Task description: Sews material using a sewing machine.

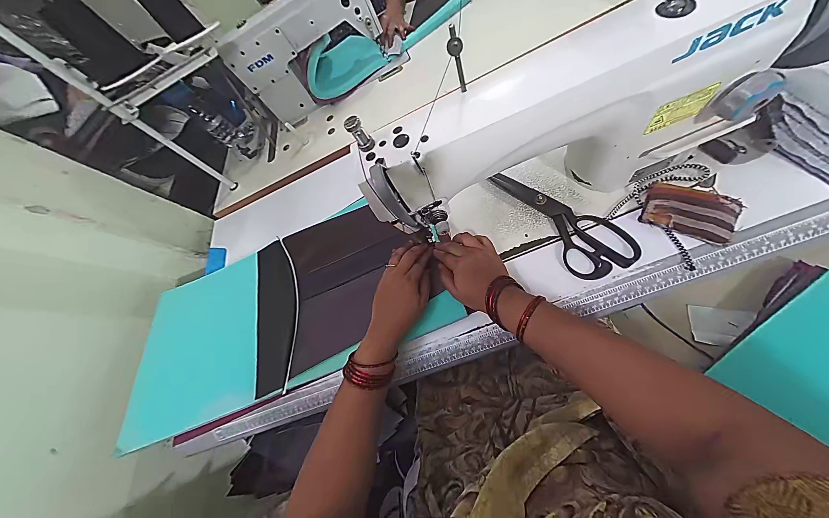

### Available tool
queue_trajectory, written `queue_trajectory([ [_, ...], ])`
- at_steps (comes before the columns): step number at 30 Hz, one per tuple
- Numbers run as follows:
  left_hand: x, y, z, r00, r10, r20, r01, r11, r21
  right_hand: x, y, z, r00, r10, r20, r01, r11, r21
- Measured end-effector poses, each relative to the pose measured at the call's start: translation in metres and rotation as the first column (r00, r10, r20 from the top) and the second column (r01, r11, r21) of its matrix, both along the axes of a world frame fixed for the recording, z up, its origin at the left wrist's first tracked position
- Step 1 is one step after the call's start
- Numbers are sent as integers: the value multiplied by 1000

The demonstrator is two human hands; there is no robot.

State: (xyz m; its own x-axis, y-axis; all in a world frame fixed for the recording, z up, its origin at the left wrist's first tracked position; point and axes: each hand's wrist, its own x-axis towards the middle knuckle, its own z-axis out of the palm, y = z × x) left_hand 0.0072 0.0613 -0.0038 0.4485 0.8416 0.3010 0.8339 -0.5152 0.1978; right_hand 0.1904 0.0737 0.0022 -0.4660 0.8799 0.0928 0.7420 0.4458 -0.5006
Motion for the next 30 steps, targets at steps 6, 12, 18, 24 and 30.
queue_trajectory([
  [6,-2,12,-1,1000,-15,-16,15,1000,-4,-1,4,-3,1000,-29,-12,29,1000,-8],
  [12,-7,25,0,999,-44,-4,44,999,-14,-1,4,-3,999,-30,-13,30,1000,1],
  [18,-9,37,3,998,-61,-3,61,998,-20,-7,11,2,996,-69,50,71,997,-33],
  [24,-9,33,1,996,-70,-46,73,996,57,-4,6,-5,996,-56,-71,60,997,56],
  [30,-19,-4,-7,984,-177,-9,177,981,79,0,-3,-5,1000,23,-11,-21,994,106],
])
